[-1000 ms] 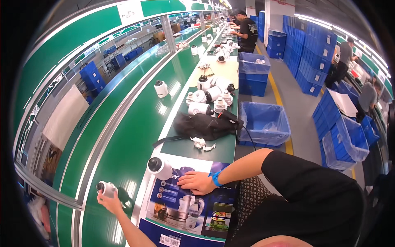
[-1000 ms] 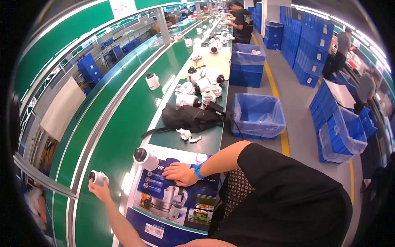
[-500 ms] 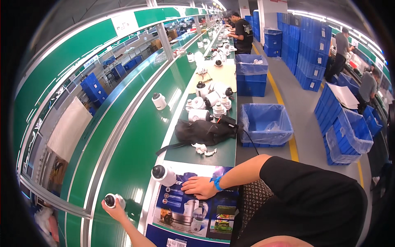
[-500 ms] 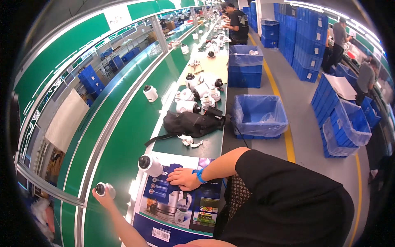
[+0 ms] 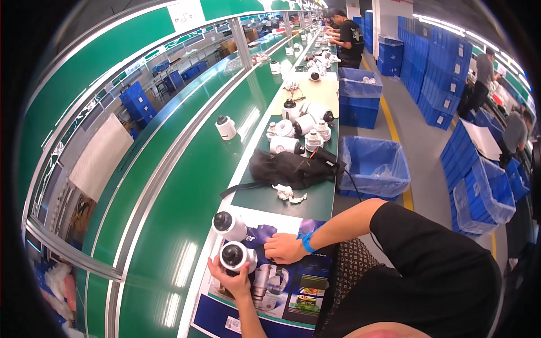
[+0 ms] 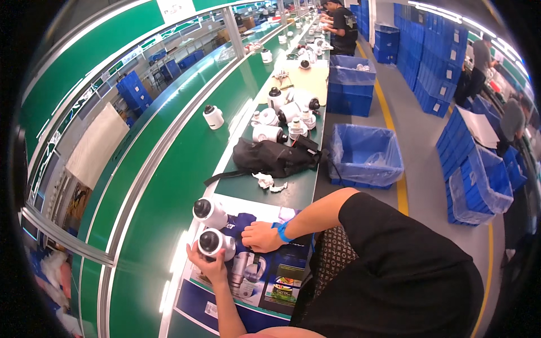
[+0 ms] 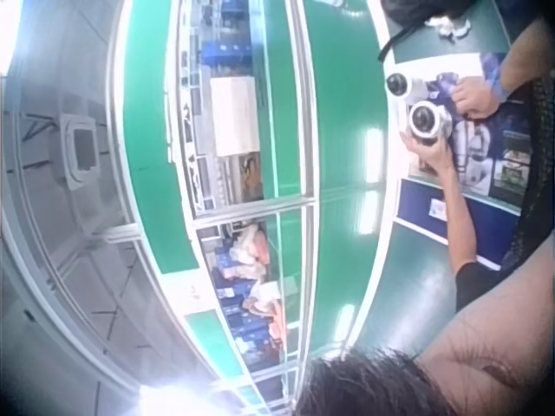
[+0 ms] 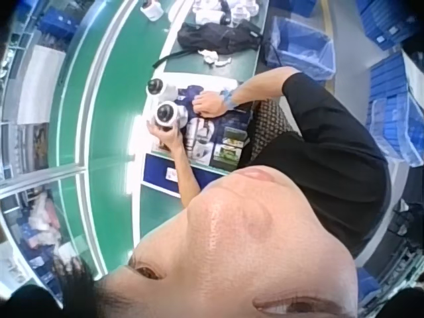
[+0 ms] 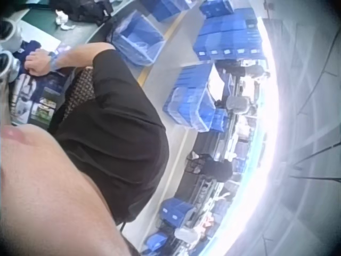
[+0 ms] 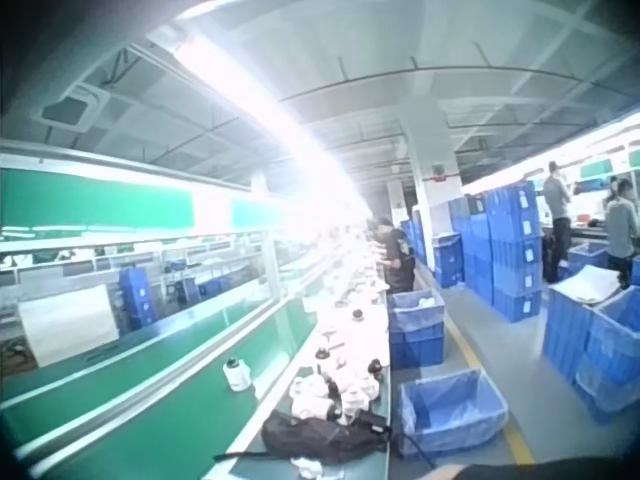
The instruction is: The person places cylindrical components onto a sheet on the workbench, then picks up a plastic housing and an internal circuit board assembly and fits the board into the housing by hand.
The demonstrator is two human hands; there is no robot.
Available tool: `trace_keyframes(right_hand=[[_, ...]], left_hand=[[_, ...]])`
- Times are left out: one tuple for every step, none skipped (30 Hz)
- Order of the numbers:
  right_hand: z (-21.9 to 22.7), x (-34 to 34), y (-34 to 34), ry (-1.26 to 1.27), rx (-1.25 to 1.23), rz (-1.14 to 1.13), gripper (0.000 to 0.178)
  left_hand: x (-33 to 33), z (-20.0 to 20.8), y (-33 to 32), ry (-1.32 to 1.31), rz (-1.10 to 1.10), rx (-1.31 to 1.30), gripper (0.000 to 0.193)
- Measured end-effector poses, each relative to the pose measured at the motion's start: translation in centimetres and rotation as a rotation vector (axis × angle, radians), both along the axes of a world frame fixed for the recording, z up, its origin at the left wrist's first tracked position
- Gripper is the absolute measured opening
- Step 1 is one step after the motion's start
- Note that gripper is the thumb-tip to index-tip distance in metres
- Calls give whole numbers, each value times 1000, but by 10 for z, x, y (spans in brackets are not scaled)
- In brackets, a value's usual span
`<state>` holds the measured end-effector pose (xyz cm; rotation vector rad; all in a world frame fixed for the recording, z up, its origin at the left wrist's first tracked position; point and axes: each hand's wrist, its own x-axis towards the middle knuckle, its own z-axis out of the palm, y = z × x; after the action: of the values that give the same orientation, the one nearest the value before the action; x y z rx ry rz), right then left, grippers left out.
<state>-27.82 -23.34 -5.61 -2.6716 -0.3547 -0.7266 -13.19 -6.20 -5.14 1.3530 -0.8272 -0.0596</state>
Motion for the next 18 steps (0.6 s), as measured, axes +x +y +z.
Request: trace_keyframes(right_hand=[[0,-2,3,2,4,-3,18],[0,-2,3,5,-5,-17,16],[0,-3,4,7,0,-18,16],[1,-4,1,6,10,-10,17],[2,-6,-1,5,19,-1,17],[1,-7,-2,10,20,-7,16],[2,-6,-1,14,18,-3,16],[2,-6,-1,14,21,-3,16],[3,-5,0,14,24,-3,16],[4,-5,0,22,23,0,16],[5,-4,0,21,25,-1,16],[6,-4,0,19,28,-3,16],[6,-4,1,24,29,0,16],[6,-4,1,34,37,-13,15],[6,-5,1,44,45,-27,14],[6,-5,2,45,46,-23,14],[6,-4,2,50,53,-21,14],[6,-4,3,54,61,-19,14]], left_hand=[[1,-5,0,-63,4,66,110],[3,-9,0,-126,8,132,107],[4,-13,2,-129,-28,276,100],[2,-9,2,-278,26,418,95],[0,-5,3,-427,81,559,90],[-6,-3,2,-471,165,510,67],[-4,-5,5,-466,168,509,67],[1,-11,10,-428,112,529,57],[6,-15,14,-391,56,548,46],[8,-10,16,-470,9,564,35],[6,-7,17,-461,11,564,35],[3,-3,17,-559,-43,534,36],[-1,6,18,-659,-96,504,37],[-4,9,19,-696,-103,529,38],[-5,7,20,-692,-102,531,38],[-4,4,20,-714,-105,545,39],[-4,3,21,-735,-108,559,40],[-3,2,23,-735,-105,560,40]])
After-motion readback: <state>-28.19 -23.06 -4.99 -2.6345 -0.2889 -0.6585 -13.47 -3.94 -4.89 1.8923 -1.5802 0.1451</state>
